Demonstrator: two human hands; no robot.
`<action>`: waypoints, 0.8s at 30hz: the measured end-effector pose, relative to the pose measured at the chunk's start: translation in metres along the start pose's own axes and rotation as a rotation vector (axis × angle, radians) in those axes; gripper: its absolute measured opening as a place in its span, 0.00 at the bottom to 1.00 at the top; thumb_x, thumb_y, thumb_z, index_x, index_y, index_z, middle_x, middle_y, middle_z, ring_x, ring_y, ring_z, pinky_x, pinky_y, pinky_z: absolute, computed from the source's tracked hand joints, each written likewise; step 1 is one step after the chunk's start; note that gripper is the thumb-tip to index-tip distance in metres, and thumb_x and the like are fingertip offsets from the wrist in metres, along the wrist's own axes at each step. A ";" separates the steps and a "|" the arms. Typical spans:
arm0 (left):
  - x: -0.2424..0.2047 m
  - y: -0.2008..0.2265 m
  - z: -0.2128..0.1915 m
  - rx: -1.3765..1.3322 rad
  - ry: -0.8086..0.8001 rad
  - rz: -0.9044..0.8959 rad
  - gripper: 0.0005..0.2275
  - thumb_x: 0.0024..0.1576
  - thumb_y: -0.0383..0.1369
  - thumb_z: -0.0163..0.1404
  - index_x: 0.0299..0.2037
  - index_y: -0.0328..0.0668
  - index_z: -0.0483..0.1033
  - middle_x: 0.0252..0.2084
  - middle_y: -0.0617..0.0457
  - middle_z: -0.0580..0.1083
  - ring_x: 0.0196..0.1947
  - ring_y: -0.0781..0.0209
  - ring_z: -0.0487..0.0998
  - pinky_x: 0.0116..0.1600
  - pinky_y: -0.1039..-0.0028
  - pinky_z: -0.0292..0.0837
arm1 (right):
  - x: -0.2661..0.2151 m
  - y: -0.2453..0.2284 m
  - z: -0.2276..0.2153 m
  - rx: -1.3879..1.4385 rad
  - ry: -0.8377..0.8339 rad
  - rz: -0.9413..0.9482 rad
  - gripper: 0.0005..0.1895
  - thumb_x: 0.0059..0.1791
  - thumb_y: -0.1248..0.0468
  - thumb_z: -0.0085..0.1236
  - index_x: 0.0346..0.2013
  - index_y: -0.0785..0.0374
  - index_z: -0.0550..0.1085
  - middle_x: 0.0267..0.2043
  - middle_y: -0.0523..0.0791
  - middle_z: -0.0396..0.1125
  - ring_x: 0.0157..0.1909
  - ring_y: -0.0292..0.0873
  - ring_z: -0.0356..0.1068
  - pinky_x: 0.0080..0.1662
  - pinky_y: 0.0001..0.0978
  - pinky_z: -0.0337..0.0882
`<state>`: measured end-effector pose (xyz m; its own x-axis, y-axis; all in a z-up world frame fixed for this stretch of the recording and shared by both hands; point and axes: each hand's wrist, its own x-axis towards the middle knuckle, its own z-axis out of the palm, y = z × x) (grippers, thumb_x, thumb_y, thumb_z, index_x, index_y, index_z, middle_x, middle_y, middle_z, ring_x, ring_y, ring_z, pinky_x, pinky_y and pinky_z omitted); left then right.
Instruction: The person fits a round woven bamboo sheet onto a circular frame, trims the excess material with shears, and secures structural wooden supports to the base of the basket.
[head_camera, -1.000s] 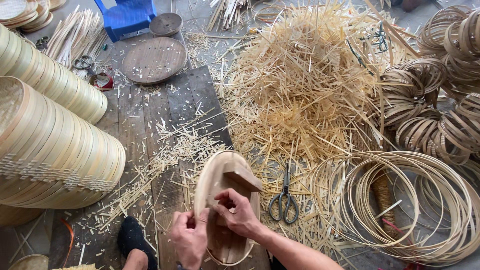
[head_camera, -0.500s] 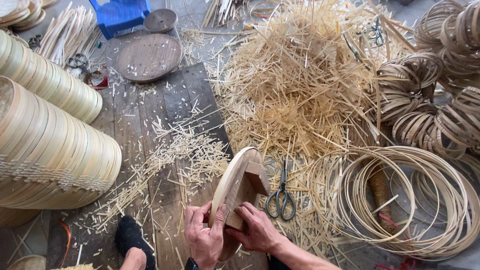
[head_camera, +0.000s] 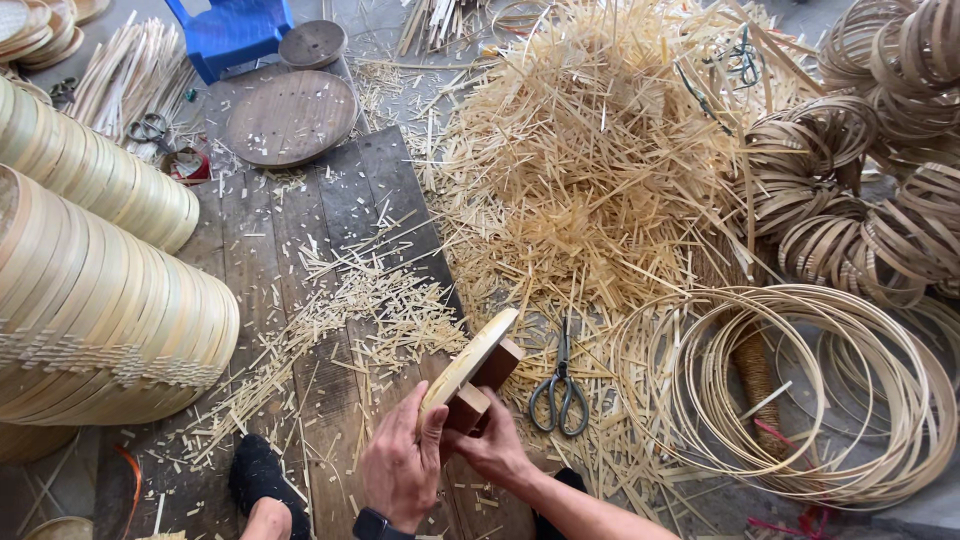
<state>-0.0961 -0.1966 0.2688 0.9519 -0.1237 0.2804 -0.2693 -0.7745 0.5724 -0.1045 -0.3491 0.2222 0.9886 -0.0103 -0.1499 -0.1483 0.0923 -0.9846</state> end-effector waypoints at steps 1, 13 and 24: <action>0.003 -0.001 0.000 -0.001 0.019 0.029 0.31 0.62 0.59 0.32 0.58 0.41 0.75 0.47 0.42 0.81 0.44 0.47 0.84 0.45 0.57 0.82 | 0.000 0.000 0.000 0.028 -0.002 0.014 0.29 0.41 0.60 0.72 0.51 0.66 0.69 0.45 0.48 0.74 0.46 0.41 0.77 0.53 0.36 0.80; 0.037 -0.044 -0.007 -0.018 0.051 -0.088 0.33 0.59 0.59 0.34 0.59 0.40 0.72 0.28 0.51 0.79 0.18 0.63 0.78 0.18 0.74 0.71 | -0.019 0.107 -0.095 0.355 -0.019 0.213 0.42 0.44 0.45 0.64 0.61 0.73 0.63 0.55 0.59 0.70 0.60 0.56 0.70 0.61 0.53 0.71; 0.038 -0.119 -0.082 -0.094 0.473 -0.344 0.19 0.70 0.47 0.46 0.57 0.41 0.79 0.32 0.52 0.77 0.24 0.64 0.70 0.26 0.74 0.62 | -0.016 0.123 -0.077 0.983 -0.031 0.253 0.41 0.49 0.38 0.42 0.69 0.62 0.60 0.66 0.57 0.62 0.65 0.57 0.65 0.60 0.55 0.72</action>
<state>-0.0400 -0.0589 0.2745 0.8241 0.4312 0.3674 0.0109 -0.6605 0.7508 -0.1402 -0.4145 0.0965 0.9331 0.1477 -0.3280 -0.2819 0.8667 -0.4116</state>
